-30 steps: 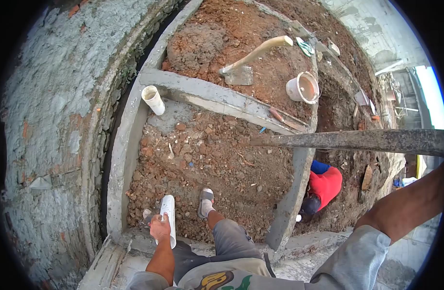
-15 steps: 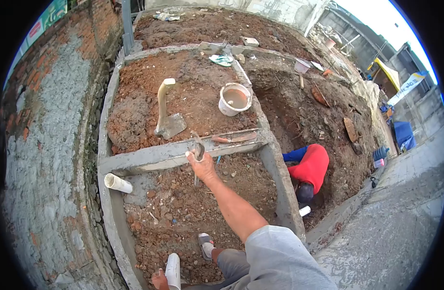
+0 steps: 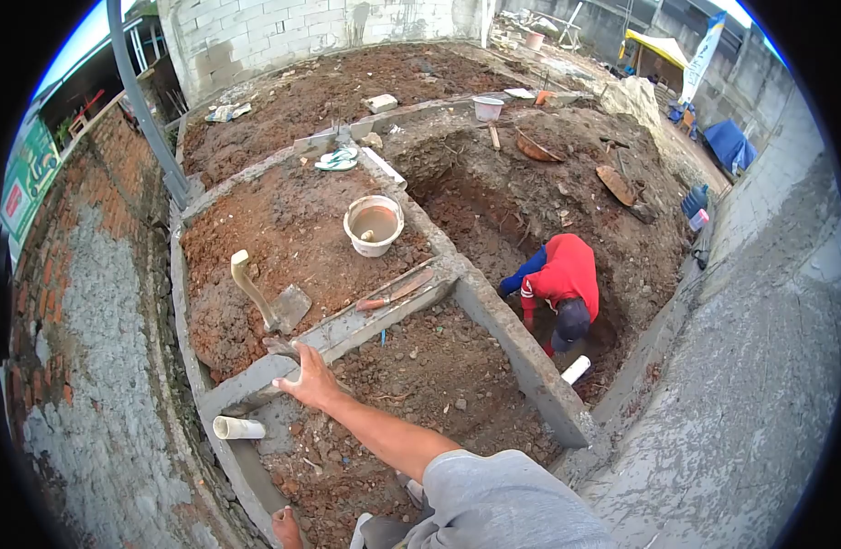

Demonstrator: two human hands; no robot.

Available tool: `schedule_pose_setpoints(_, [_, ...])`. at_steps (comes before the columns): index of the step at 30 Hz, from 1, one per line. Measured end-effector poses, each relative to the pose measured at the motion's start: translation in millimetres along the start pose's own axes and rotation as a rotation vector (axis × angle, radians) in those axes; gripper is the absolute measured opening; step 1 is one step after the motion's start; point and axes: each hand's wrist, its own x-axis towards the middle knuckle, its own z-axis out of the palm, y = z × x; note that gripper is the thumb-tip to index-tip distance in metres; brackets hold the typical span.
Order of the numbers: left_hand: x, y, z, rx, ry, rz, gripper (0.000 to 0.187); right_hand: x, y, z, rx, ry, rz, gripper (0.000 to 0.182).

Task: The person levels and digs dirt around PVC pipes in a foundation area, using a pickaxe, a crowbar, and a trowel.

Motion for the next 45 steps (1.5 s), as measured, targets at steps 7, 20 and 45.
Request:
schedule_pose_setpoints(7, [-10.1, 75.3, 14.3, -0.241, -0.243, -0.002, 0.03, 28.0, -27.0, -22.6, -0.046, -0.077, 0.068, 0.042])
schedule_pose_setpoints(20, [79.7, -70.6, 6.3, 0.102, -0.504, -0.312, 0.03, 36.2, 18.2, -86.5, -0.052, 0.062, 0.141, 0.023])
schedule_pose_setpoints(45, [297.6, 135.2, -128.6, -0.149, -0.375, -0.103, 0.03, 30.0, -27.8, -104.7, -0.116, 0.063, 0.476, 0.041])
